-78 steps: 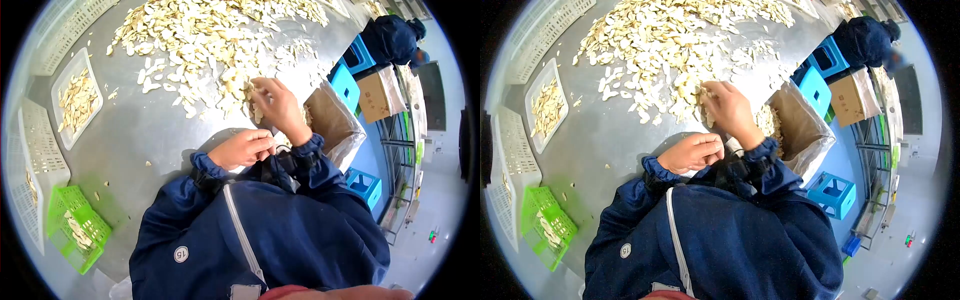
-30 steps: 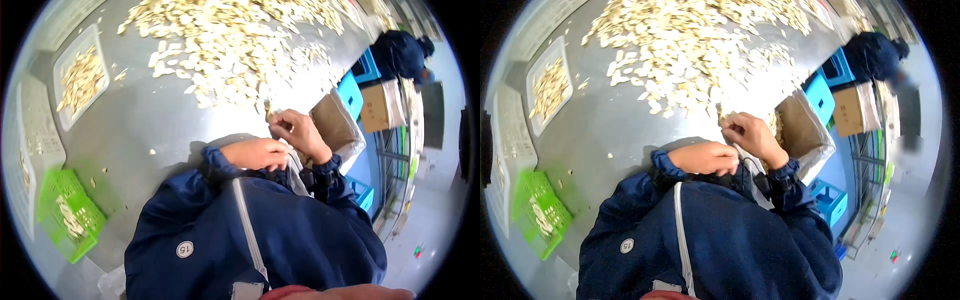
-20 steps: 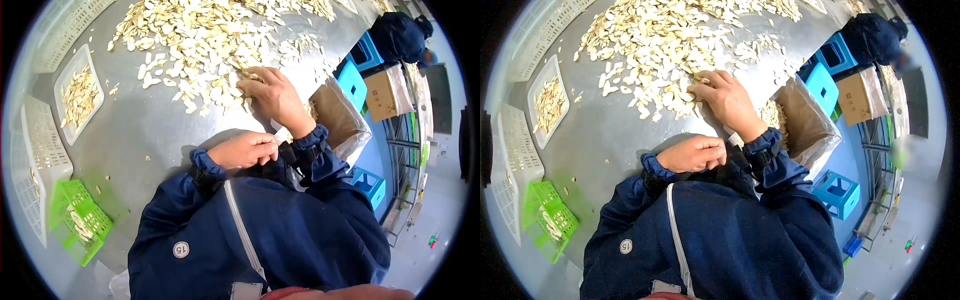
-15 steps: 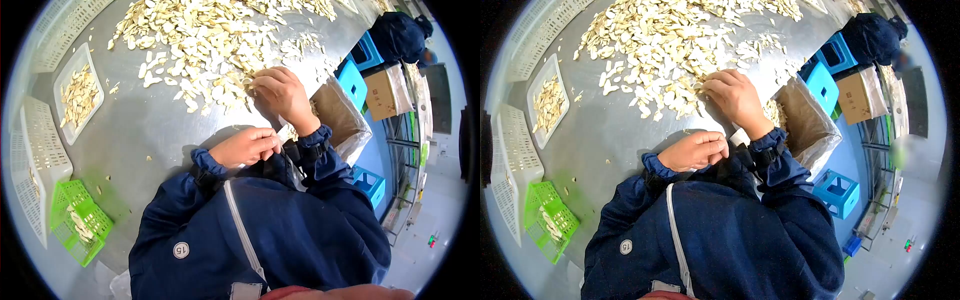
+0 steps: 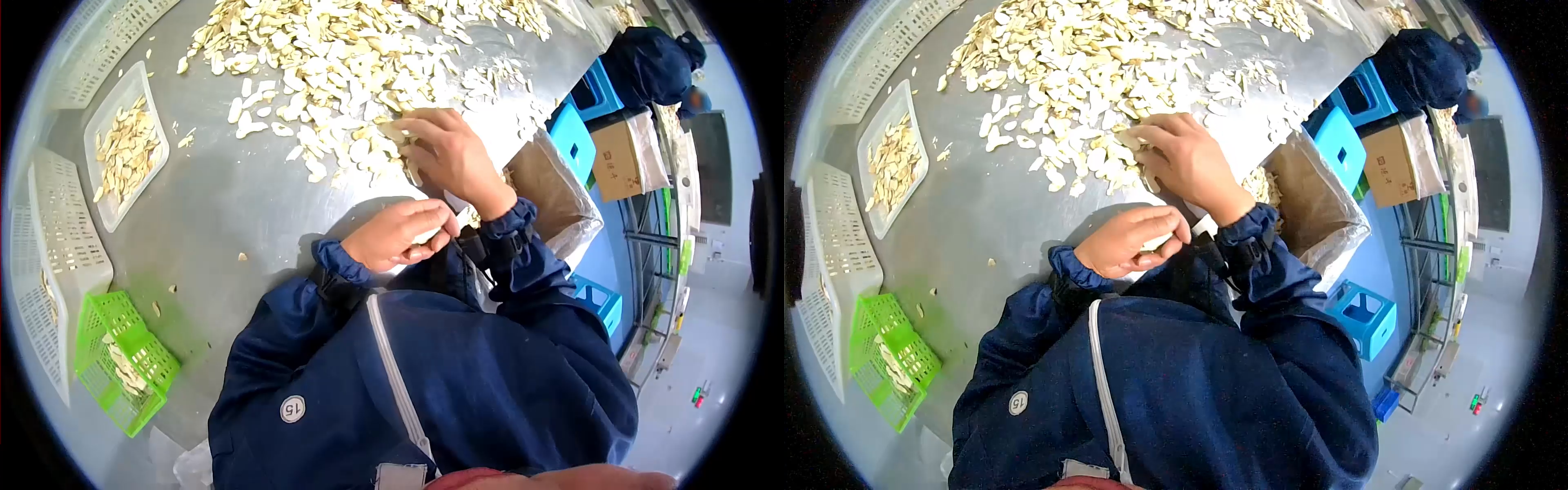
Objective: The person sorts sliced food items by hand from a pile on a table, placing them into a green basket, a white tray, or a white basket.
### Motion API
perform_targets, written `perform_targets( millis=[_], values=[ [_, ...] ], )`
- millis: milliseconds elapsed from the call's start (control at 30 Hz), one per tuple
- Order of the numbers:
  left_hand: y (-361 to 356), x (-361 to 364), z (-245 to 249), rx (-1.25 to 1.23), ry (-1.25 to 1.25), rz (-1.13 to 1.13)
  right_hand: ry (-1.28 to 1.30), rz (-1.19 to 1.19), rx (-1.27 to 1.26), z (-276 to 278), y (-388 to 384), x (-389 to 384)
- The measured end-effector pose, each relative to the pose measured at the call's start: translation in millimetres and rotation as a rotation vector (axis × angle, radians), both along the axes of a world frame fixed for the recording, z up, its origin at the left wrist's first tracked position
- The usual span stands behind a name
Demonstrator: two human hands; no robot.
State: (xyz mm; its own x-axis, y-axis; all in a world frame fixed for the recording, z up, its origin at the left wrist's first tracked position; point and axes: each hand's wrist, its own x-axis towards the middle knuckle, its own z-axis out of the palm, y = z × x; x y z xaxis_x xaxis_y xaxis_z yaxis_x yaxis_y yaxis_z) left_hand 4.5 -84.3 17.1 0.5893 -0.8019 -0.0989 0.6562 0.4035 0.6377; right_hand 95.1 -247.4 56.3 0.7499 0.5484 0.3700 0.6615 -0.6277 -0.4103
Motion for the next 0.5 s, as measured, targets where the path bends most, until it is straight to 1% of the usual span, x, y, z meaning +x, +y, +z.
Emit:
perform_targets(
  millis=[33,100,200,267,333,367,467,500],
  values=[
    [0.1,-0.7,2.8,0.023,0.043,-0.034,-0.006,-0.012,-0.023,-2.9,-0.1,3.8],
    [2.2,1.6,11.7,0.054,0.011,-0.113,-0.021,-0.035,-0.074,-5.3,-2.9,13.2],
    [1.9,2.3,6.2,0.053,-0.023,-0.167,-0.207,-0.263,-0.034,-4.9,-10.6,19.6],
    [-2.3,-1.4,-1.3,0.031,-0.048,-0.175,0.019,-0.235,-0.063,0.7,-10.2,9.2],
    [-2.2,-2.1,1.8,0.043,-0.045,-0.207,0.269,-0.194,-0.083,9.8,4.1,-8.1],
    [-2.9,-2.6,-0.4,0.039,-0.038,-0.227,0.172,-0.145,-0.165,11.2,9.2,-11.2],
    [-0.3,-0.7,3.3,0.085,-0.062,-0.238,0.206,-0.198,-0.094,-0.3,12.9,-7.3],
    [1.2,0.3,4.9,0.11,-0.077,-0.233,0.14,-0.207,-0.124,-5.4,9.2,-1.5]
  ],
)
